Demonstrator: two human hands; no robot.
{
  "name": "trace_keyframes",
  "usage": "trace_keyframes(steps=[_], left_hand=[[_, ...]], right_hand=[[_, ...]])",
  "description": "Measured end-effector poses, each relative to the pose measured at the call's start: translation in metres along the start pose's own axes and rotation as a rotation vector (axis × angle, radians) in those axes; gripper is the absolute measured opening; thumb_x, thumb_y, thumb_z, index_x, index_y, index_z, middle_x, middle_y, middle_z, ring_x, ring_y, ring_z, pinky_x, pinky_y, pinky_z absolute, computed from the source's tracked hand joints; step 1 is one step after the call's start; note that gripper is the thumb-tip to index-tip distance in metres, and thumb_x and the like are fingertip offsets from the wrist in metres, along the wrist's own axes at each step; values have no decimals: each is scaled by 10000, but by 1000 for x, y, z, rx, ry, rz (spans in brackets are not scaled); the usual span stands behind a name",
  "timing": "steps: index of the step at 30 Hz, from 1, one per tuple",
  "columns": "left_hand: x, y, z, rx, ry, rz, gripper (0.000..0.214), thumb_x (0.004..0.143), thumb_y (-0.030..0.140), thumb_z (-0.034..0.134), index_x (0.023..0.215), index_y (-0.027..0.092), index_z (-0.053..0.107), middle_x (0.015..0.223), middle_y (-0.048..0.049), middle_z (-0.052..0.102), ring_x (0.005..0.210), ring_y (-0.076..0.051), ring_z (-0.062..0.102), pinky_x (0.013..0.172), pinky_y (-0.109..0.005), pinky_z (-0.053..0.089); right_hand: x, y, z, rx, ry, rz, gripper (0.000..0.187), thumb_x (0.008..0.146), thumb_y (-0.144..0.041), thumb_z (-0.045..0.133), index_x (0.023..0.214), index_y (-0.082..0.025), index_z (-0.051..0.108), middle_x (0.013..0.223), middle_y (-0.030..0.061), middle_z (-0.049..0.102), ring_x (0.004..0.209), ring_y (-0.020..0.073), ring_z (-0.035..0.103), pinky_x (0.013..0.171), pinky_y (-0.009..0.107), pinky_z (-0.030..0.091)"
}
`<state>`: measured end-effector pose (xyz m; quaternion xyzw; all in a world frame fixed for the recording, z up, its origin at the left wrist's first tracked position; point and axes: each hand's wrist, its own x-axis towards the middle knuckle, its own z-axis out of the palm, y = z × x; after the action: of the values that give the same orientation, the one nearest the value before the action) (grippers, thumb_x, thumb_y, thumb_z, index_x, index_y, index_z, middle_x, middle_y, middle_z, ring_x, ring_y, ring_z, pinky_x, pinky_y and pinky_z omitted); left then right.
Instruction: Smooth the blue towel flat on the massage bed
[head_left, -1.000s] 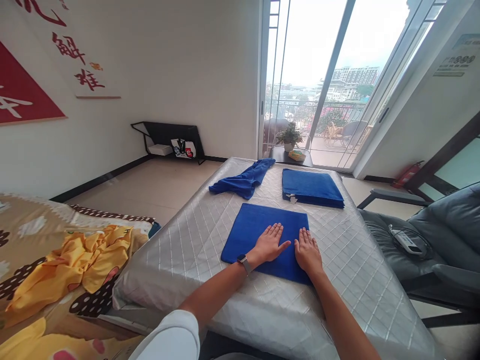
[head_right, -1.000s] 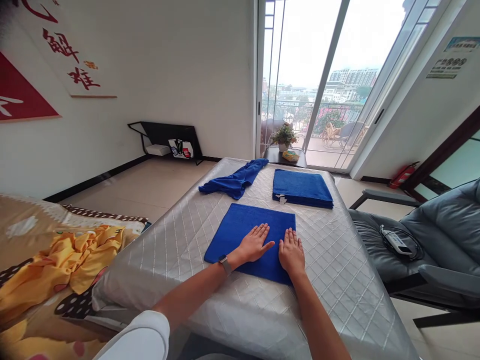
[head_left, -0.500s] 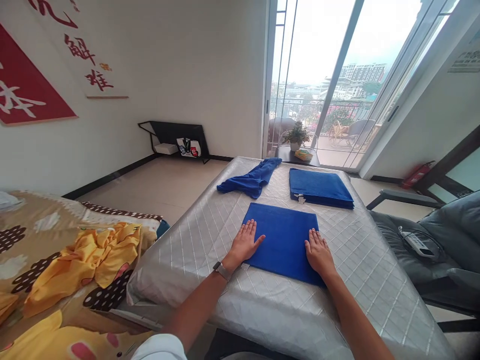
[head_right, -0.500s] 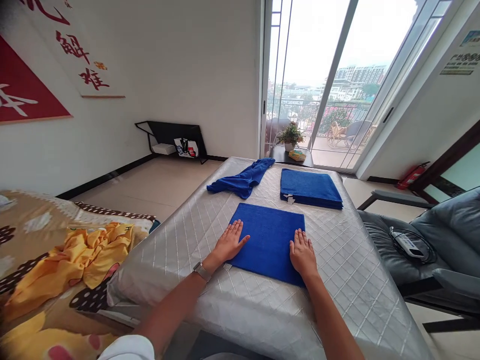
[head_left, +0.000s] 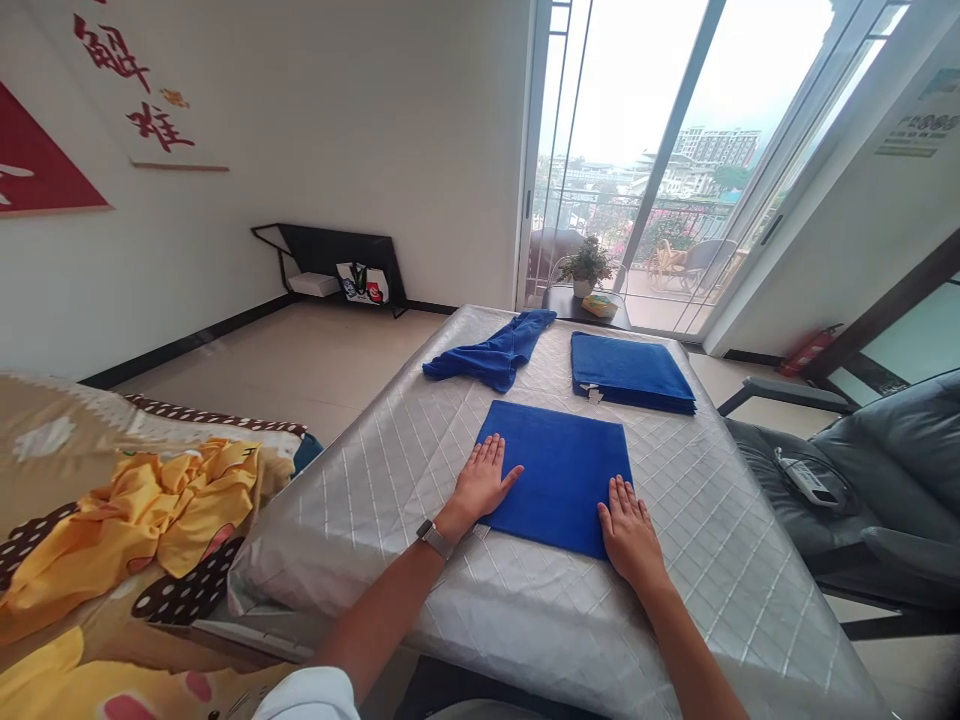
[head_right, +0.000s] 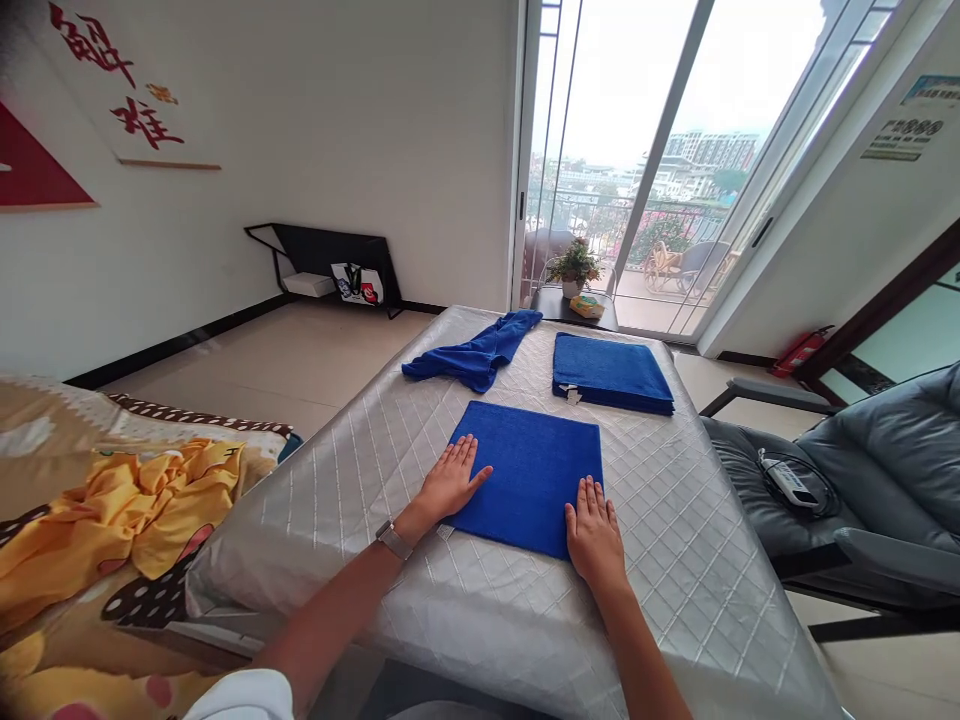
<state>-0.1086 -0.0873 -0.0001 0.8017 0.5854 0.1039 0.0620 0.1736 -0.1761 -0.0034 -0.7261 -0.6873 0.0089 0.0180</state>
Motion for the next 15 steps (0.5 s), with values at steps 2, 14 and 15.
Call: trace_keyframes(steps=[2,14,15], left_hand=[[2,13,-4,-10,12,10,830,992,663,145,1577,78,205,1622,-145,232,1509,-279,181,1233,-450,179],[3,159,23,-144,-57,532,745,1033,578,87,1557,76,256,1613,-122,277,1513,-192,172,1235,-363,128],[1,157,24,-148,-58,524,749,1031,586,94,1557,77,255,1613,-123,276,1512,-193,175,1235,-363,128]], right_hand=[[1,0,1,12,6,2,640,1015,-373,164,1568,-61,241,1645,101,179,1517,214,150,1229,409,134],[-2,4,3,-18,18,-59,586,985,-236,228,1557,-151,325,1640,69,228,1520,216,130,1224,408,142],[-2,4,3,-23,20,-58,583,991,-251,228,1556,-149,326,1640,69,224,1519,218,137,1223,409,146]])
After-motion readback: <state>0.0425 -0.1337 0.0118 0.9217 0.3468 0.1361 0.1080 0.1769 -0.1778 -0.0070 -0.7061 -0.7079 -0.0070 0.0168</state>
